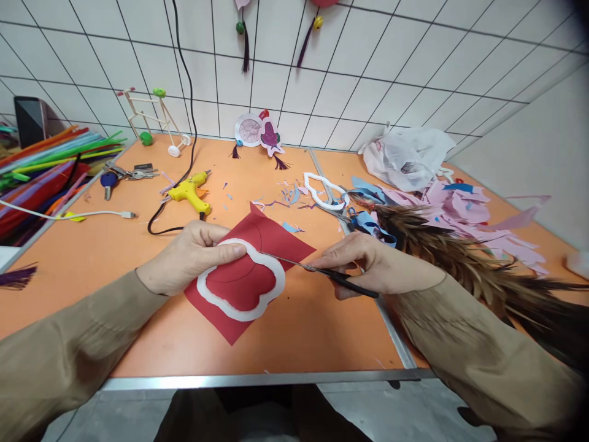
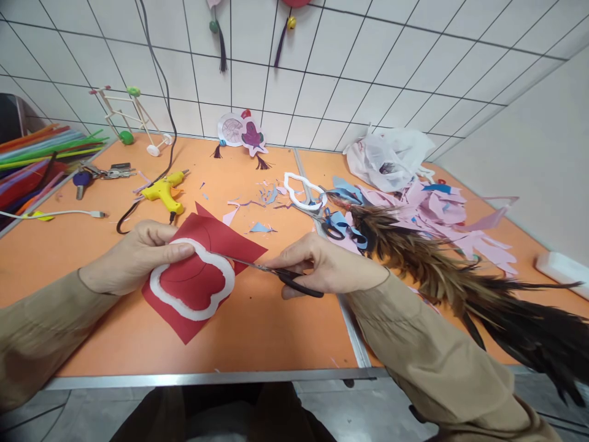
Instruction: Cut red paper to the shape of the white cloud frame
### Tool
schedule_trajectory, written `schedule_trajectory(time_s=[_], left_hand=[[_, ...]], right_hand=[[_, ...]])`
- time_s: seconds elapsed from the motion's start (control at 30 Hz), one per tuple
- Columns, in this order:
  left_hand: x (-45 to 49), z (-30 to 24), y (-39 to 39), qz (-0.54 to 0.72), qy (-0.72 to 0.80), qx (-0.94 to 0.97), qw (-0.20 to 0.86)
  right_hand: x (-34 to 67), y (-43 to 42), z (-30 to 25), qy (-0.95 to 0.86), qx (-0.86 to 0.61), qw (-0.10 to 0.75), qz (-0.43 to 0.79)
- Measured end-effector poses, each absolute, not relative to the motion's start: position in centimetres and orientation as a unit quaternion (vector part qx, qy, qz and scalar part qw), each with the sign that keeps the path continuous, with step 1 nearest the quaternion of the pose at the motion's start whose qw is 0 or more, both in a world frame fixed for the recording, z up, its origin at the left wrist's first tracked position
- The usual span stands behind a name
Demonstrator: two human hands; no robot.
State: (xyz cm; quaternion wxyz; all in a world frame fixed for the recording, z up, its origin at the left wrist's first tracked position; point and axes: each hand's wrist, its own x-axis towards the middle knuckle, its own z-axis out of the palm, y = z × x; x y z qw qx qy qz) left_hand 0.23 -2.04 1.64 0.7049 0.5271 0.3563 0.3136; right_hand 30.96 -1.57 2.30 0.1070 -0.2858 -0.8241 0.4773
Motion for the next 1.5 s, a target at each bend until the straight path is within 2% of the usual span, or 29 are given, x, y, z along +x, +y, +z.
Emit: schedule_trajectory(time_s=[0.3,1.5], left_hand=[[0.3,1.5,-1.8,0.324,0.359,0.522,0.703],[0.4,1.8,-1.8,0.357,0.374,0.475,0.712]], right_hand=[[30.8,-1.7,2.3,-0.827,-0.303,0.12,0.459],[32.3,-1.4,1.0,-0.726,-0.308,0.129,0.601]])
